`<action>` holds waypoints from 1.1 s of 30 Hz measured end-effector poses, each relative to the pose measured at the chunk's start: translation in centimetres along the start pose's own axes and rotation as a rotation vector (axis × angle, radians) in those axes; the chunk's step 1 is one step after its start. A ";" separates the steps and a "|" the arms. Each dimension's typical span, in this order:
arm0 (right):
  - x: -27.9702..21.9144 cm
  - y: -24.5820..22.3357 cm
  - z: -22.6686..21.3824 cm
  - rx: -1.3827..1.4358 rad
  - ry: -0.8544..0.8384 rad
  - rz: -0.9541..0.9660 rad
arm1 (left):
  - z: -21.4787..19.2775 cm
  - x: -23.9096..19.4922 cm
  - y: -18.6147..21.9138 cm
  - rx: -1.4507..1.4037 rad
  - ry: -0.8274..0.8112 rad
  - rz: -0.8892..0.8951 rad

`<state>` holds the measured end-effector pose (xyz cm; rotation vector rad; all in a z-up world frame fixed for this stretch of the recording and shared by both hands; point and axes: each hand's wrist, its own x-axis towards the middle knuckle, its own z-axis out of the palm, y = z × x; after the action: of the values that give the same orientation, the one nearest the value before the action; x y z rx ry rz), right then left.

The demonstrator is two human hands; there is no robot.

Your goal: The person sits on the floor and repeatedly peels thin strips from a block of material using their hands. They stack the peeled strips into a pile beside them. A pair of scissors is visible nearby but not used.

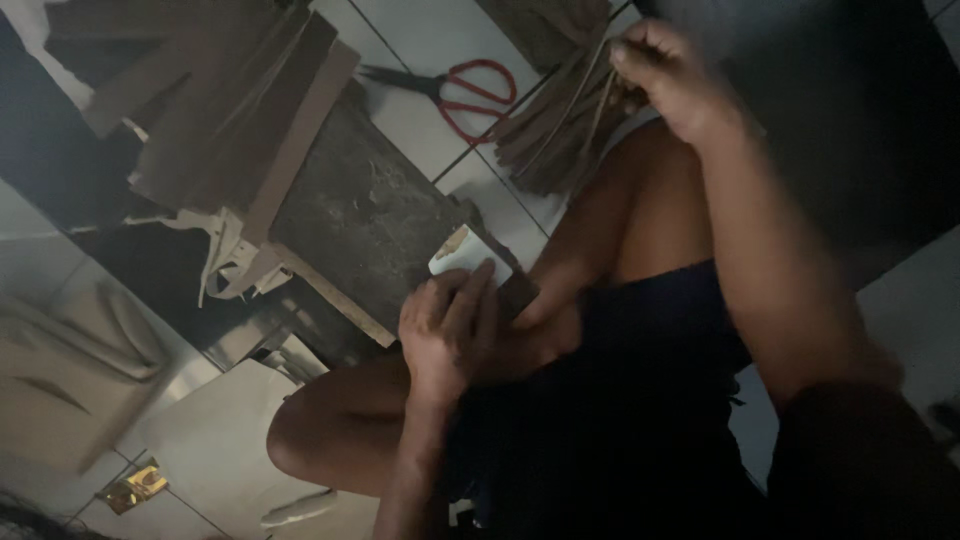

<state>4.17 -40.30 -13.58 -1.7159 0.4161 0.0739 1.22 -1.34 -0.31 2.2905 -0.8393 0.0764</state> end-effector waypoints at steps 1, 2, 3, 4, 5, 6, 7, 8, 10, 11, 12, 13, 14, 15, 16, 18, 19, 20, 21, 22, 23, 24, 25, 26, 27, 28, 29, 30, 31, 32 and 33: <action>0.4 0.0 -0.5 -0.125 0.009 0.001 | 0.0 0.2 0.1 -0.006 0.021 0.008; 0.8 0.2 -0.8 -0.252 0.016 0.001 | 0.1 0.2 0.2 -0.011 0.044 0.015; 1.1 0.7 -1.0 -0.378 0.023 0.002 | 0.2 0.1 0.2 -0.017 0.067 0.021; 1.4 1.2 -1.0 -0.495 0.066 -0.080 | 0.3 -0.1 0.2 -0.012 0.054 0.013; 1.6 1.8 -0.9 -0.611 0.109 -0.164 | 0.5 -0.6 0.1 -0.006 0.040 0.005; 2.0 2.1 -0.8 -0.727 0.147 -0.254 | 0.6 -1.0 -0.2 0.002 0.032 -0.009; 1.9 2.4 -0.6 -0.772 0.205 -0.221 | 0.7 -1.4 -0.5 -0.052 0.015 -0.024; 1.9 2.6 0.0 -0.811 0.258 -0.197 | 0.8 -1.7 -1.2 -0.097 0.004 -0.041; 1.3 2.8 0.7 -0.833 0.341 -0.226 | 0.9 -1.6 -2.9 -0.054 0.031 -0.069; 0.6 2.9 0.7 -0.816 0.369 -0.278 | 0.7 -0.8 -4.5 0.033 0.067 -0.082; -0.1 2.7 0.6 -0.802 0.399 -0.330 | 0.6 0.2 -6.0 0.116 0.104 -0.094; -0.5 2.5 0.7 -0.781 0.406 -0.353 | -0.1 1.7 -7.9 0.293 0.132 -0.088; -1.0 2.5 0.8 -0.764 0.414 -0.373 | -0.5 3.0 -9.5 0.464 0.157 -0.081; -1.5 2.5 0.7 -0.746 0.422 -0.392 | -0.6 4.3 -10.4 0.424 0.170 -0.115; -2.1 2.5 0.7 -0.753 0.441 -0.414 | -0.9 5.7 -11.4 0.385 0.182 -0.146; -3.2 2.7 0.5 -0.768 0.485 -0.454 | -1.7 8.0 -12.2 0.413 0.136 -0.213; -3.5 2.8 0.3 -0.716 0.487 -0.455 | -2.1 8.8 -12.3 0.425 0.112 -0.243; -4.0 3.0 0.1 -0.665 0.489 -0.447 | -2.5 9.2 -12.2 0.426 0.108 -0.232; -4.2 3.2 -0.1 -0.615 0.491 -0.440 | -2.8 9.7 -12.3 0.427 0.104 -0.220; -4.4 3.3 -0.2 -0.649 0.503 -0.434 | -3.0 9.8 -12.3 0.423 0.093 -0.212; -4.5 3.4 -0.2 -0.683 0.516 -0.429 | -3.2 10.0 -12.6 0.385 0.053 -0.254; -4.7 3.3 -0.1 -0.716 0.520 -0.427 | -3.5 9.9 -13.0 0.350 0.016 -0.304; -5.0 3.1 0.2 -0.683 0.513 -0.443 | -3.8 9.5 -13.3 0.315 -0.022 -0.353; -5.2 2.7 0.7 -0.649 0.504 -0.462 | -4.2 8.7 -13.5 0.318 -0.025 -0.249; -5.4 2.1 1.3 -0.614 0.494 -0.481 | -4.7 7.7 -13.5 0.321 -0.028 -0.144; -5.9 1.4 1.8 -0.621 0.485 -0.434 | -4.7 6.8 -13.0 0.316 -0.027 -0.040; -6.8 0.6 2.6 -0.628 0.477 -0.388 | -4.4 5.5 -12.1 0.323 -0.084 -0.019; -7.9 -0.3 3.6 -0.636 0.461 -0.344 | -4.3 3.7 -10.8 0.330 -0.138 -0.006; -8.9 -1.3 4.5 -0.602 0.398 -0.362 | -4.1 1.5 -9.0 0.314 -0.154 0.051; -9.9 -2.4 5.9 -0.561 0.339 -0.375 | -4.1 -0.6 -7.0 0.303 -0.174 0.113; -10.7 -3.7 7.2 -0.520 0.281 -0.387 | -4.1 -2.1 -5.4 0.247 -0.180 0.089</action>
<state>-3.34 -30.43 -8.54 -2.3042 0.2735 -0.3739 3.46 5.42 -0.92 2.5179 -1.0762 0.0137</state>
